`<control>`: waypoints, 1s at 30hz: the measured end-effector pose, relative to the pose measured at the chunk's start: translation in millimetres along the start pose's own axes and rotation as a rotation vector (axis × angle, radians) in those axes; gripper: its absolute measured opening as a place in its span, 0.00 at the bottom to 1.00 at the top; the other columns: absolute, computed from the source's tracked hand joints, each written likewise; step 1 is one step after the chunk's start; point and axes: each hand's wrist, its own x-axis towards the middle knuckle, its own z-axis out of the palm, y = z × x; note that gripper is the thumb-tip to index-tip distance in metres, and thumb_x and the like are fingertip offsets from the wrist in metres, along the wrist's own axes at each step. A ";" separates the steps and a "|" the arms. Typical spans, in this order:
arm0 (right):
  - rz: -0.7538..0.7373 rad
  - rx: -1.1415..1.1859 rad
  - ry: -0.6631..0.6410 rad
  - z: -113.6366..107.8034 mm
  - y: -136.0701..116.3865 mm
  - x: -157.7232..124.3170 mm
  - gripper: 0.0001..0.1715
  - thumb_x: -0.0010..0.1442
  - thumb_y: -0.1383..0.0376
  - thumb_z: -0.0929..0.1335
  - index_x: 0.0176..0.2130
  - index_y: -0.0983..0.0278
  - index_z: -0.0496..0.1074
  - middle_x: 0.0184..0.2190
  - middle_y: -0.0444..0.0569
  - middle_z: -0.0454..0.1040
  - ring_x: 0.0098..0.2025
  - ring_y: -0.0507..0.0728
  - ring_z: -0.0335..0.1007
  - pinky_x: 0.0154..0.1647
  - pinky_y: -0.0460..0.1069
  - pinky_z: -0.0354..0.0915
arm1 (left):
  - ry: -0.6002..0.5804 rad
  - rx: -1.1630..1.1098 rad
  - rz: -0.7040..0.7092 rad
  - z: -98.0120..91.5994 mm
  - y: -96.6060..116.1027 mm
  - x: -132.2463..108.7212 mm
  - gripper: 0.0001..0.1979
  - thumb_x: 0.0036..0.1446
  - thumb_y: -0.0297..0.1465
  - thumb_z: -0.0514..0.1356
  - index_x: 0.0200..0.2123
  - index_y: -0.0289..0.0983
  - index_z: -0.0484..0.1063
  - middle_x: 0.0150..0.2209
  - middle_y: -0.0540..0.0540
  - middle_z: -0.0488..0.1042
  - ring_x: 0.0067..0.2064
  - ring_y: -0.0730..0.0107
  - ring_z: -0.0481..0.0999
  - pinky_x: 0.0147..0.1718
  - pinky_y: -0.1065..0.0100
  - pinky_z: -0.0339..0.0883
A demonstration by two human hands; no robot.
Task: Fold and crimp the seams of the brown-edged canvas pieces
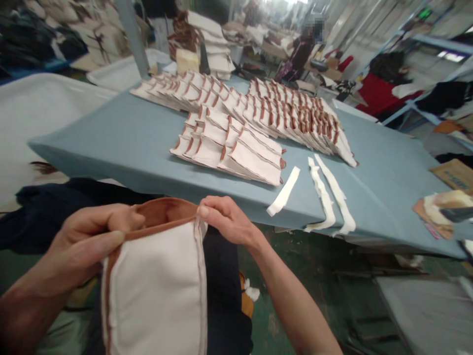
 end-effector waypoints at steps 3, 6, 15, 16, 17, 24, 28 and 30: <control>0.081 0.051 -0.032 -2.4 2.3 -6.0 0.36 0.64 0.35 0.69 0.29 0.63 0.67 0.25 0.41 0.62 0.29 0.52 0.56 0.31 0.47 0.55 | 0.103 -0.024 -0.045 -12.7 -4.5 -8.5 0.27 0.68 0.47 0.63 0.22 0.38 0.62 0.22 0.54 0.64 0.25 0.74 0.61 0.25 0.72 0.56; 0.084 0.089 -0.057 0.4 -9.2 -10.9 0.33 0.64 0.39 0.73 0.30 0.64 0.69 0.25 0.41 0.64 0.28 0.51 0.56 0.29 0.46 0.54 | 0.080 0.076 -0.083 -24.9 -2.4 -11.6 0.27 0.69 0.50 0.62 0.24 0.37 0.68 0.24 0.53 0.67 0.26 0.73 0.65 0.25 0.73 0.59; 0.077 0.163 -0.102 8.8 -49.6 5.2 0.29 0.64 0.43 0.75 0.32 0.64 0.69 0.23 0.37 0.57 0.24 0.48 0.47 0.22 0.45 0.45 | -0.230 0.278 0.051 -20.5 19.2 16.7 0.38 0.74 0.59 0.42 0.39 0.36 0.79 0.38 0.47 0.80 0.39 0.66 0.76 0.41 0.71 0.67; 0.067 0.143 -0.122 9.8 -53.3 9.1 0.28 0.65 0.45 0.75 0.31 0.64 0.68 0.23 0.37 0.57 0.24 0.47 0.47 0.22 0.45 0.45 | -0.227 0.263 0.081 -18.3 21.7 20.0 0.37 0.74 0.59 0.43 0.40 0.37 0.79 0.39 0.47 0.80 0.40 0.66 0.76 0.42 0.71 0.67; 0.044 0.114 -0.141 10.5 -56.9 13.1 0.27 0.65 0.46 0.75 0.31 0.64 0.68 0.23 0.37 0.58 0.24 0.47 0.48 0.23 0.45 0.46 | -0.225 0.249 0.102 -16.8 24.3 23.1 0.35 0.75 0.57 0.43 0.40 0.37 0.79 0.39 0.48 0.80 0.40 0.66 0.77 0.43 0.71 0.67; -0.028 -0.060 -0.199 11.4 -65.6 34.0 0.25 0.66 0.50 0.75 0.30 0.64 0.69 0.24 0.37 0.62 0.25 0.47 0.53 0.24 0.44 0.50 | -0.244 0.224 0.109 -23.1 28.3 34.2 0.21 0.75 0.41 0.54 0.35 0.37 0.79 0.31 0.52 0.76 0.33 0.72 0.72 0.34 0.74 0.65; 0.014 -0.057 -0.221 13.8 -55.4 34.4 0.24 0.66 0.51 0.75 0.30 0.64 0.69 0.23 0.37 0.61 0.25 0.47 0.52 0.23 0.44 0.49 | -0.258 0.191 0.017 -25.0 15.6 30.0 0.12 0.66 0.38 0.64 0.33 0.36 0.78 0.27 0.55 0.70 0.28 0.77 0.64 0.27 0.77 0.59; 0.051 -0.048 -0.228 15.7 -49.1 34.4 0.25 0.65 0.49 0.75 0.31 0.65 0.70 0.24 0.37 0.61 0.25 0.47 0.52 0.24 0.45 0.49 | -0.266 0.184 -0.021 -26.1 8.3 27.4 0.12 0.65 0.37 0.65 0.33 0.35 0.79 0.27 0.55 0.71 0.28 0.77 0.65 0.27 0.78 0.59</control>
